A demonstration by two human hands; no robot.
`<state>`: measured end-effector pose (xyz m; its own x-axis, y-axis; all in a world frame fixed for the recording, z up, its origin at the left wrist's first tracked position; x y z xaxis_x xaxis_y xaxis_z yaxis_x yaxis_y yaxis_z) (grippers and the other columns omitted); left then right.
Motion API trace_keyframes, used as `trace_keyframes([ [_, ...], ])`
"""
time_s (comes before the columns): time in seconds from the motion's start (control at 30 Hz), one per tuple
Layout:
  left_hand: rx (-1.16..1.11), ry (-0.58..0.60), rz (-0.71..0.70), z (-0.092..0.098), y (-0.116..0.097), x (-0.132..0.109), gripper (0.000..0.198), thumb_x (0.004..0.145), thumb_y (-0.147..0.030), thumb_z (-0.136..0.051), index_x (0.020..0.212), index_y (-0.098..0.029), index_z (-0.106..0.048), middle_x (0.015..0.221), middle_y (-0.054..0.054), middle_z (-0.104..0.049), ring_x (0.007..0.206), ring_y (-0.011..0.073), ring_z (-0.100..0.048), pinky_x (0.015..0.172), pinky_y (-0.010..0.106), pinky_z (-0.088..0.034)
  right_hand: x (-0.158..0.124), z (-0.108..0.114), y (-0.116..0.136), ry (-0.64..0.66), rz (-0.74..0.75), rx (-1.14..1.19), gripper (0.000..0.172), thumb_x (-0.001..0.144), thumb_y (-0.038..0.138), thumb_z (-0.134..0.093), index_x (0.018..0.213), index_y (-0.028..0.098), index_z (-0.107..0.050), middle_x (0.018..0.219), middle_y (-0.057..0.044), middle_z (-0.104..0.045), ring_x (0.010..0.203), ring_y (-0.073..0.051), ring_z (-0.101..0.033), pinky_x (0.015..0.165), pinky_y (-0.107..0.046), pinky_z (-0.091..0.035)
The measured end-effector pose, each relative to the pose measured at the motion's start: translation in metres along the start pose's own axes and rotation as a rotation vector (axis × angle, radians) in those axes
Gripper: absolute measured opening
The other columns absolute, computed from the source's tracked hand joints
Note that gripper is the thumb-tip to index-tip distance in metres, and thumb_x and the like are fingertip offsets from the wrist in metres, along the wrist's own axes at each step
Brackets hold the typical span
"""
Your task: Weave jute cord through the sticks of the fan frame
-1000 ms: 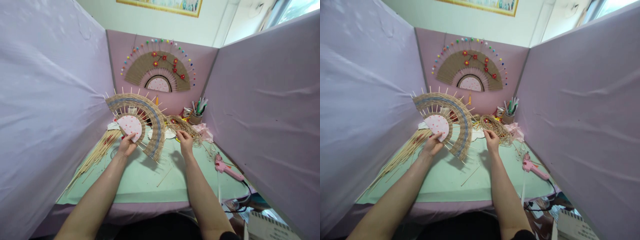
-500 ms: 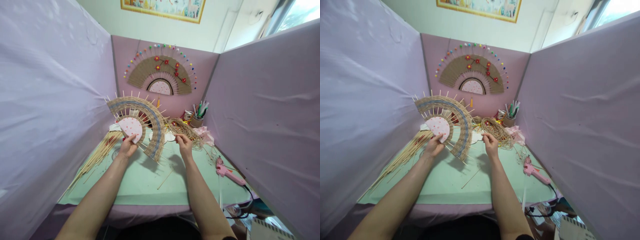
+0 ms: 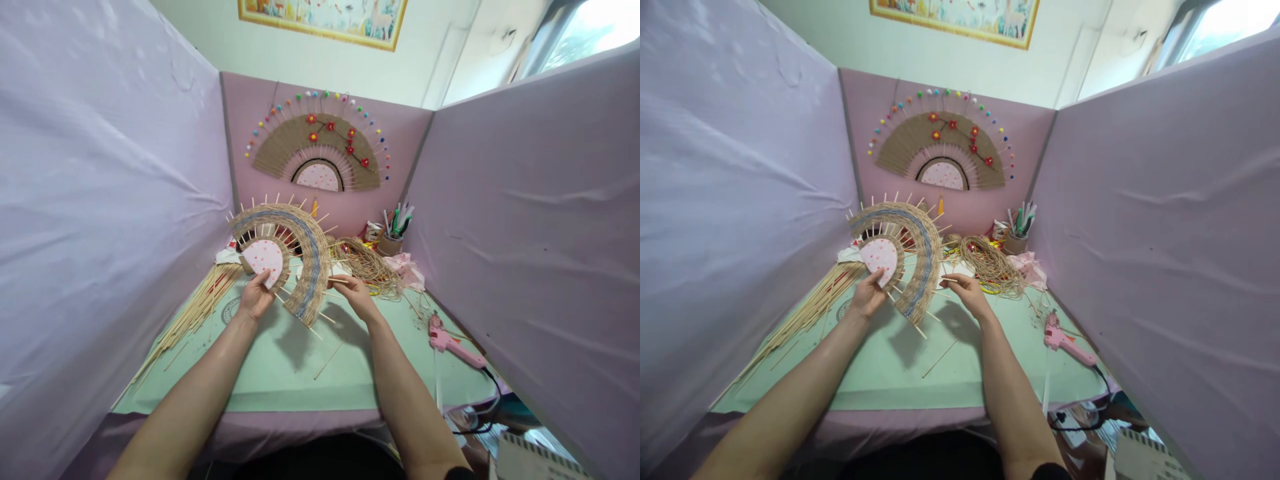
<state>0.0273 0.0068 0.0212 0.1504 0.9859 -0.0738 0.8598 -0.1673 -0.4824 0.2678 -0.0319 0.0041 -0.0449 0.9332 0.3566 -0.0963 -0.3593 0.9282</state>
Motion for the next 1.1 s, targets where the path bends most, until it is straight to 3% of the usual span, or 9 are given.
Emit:
trace_keyframes([
  [0.1,-0.019,0.010,0.039,0.000,-0.001,-0.001,0.045,0.087,-0.003,-0.039,0.130,-0.006,-0.050,0.091,0.013,-0.073,0.083,0.0208,-0.071,0.085,0.036,-0.057,0.025,-0.004,-0.004,-0.024,-0.029,-0.217,0.018,0.071,0.035,-0.067,0.078,0.019,-0.071,0.076,-0.003,-0.071,0.075,-0.018,-0.063,0.072,-0.029,-0.046],
  [0.27,-0.049,0.047,0.087,0.000,-0.006,-0.005,0.046,0.085,-0.007,-0.042,0.130,-0.008,-0.051,0.097,0.015,-0.072,0.086,0.0244,-0.071,0.082,0.039,-0.058,0.100,0.011,-0.002,-0.169,-0.052,-0.331,0.023,0.070,0.033,-0.068,0.054,0.018,-0.062,0.056,-0.002,-0.063,0.070,-0.019,-0.058,0.065,-0.026,-0.041],
  [0.4,-0.059,0.046,0.072,-0.001,-0.011,-0.008,0.047,0.085,-0.007,-0.041,0.131,-0.008,-0.049,0.096,0.015,-0.073,0.086,0.0248,-0.071,0.080,0.040,-0.058,0.152,0.038,0.011,-0.320,-0.080,-0.327,0.029,0.076,0.032,-0.065,0.052,0.019,-0.056,0.059,-0.008,-0.061,0.079,-0.021,-0.059,0.070,-0.027,-0.041],
  [0.57,-0.090,0.092,0.061,-0.002,-0.016,-0.009,0.046,0.088,-0.010,-0.037,0.132,-0.006,-0.048,0.094,0.014,-0.073,0.089,0.0245,-0.070,0.081,0.039,-0.058,0.196,0.049,0.037,-0.423,-0.120,-0.215,0.040,0.088,0.046,-0.052,0.058,0.018,-0.051,0.050,-0.004,-0.052,0.056,-0.017,-0.055,0.057,-0.030,-0.045],
  [0.67,-0.087,0.095,0.060,0.001,-0.017,-0.008,0.044,0.089,-0.012,-0.038,0.131,-0.005,-0.049,0.091,0.014,-0.073,0.085,0.0232,-0.071,0.079,0.037,-0.058,0.214,0.051,0.060,-0.455,-0.082,-0.135,0.042,0.089,0.053,-0.047,0.067,0.018,-0.051,0.055,-0.002,-0.053,0.053,-0.014,-0.054,0.053,-0.028,-0.047],
  [0.77,-0.072,0.088,0.059,0.004,-0.017,-0.006,0.042,0.089,-0.013,-0.039,0.129,-0.005,-0.050,0.087,0.013,-0.073,0.077,0.0213,-0.071,0.076,0.034,-0.059,0.221,0.058,0.087,-0.488,0.027,-0.078,0.038,0.088,0.055,-0.048,0.079,0.018,-0.053,0.073,-0.003,-0.060,0.067,-0.012,-0.058,0.057,-0.025,-0.049],
  [0.9,-0.045,0.071,0.068,0.003,-0.016,-0.006,0.041,0.089,-0.014,-0.039,0.128,-0.005,-0.051,0.084,0.012,-0.073,0.073,0.0197,-0.071,0.072,0.031,-0.059,0.211,0.073,0.122,-0.477,0.320,-0.076,0.040,0.084,0.055,-0.053,0.092,0.016,-0.057,0.094,-0.006,-0.064,0.083,-0.013,-0.060,0.063,-0.024,-0.050],
  [1.1,-0.044,0.067,0.083,0.000,-0.015,-0.009,0.039,0.089,-0.015,-0.039,0.124,-0.004,-0.053,0.086,0.013,-0.073,0.078,0.0198,-0.071,0.075,0.030,-0.058,0.156,0.066,0.179,-0.319,0.606,-0.213,0.044,0.091,0.054,-0.039,0.098,0.017,-0.061,0.093,-0.002,-0.063,0.089,-0.012,-0.063,0.070,-0.024,-0.049],
])
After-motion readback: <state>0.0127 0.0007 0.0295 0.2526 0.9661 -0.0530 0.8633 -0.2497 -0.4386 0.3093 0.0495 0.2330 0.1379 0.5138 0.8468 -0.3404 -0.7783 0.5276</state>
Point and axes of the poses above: each hand's wrist, its own x-axis towards the middle knuckle, its own z-axis out of the back of the hand, y = z × x, the point moved 1 cm from there along x, towards the middle knuckle
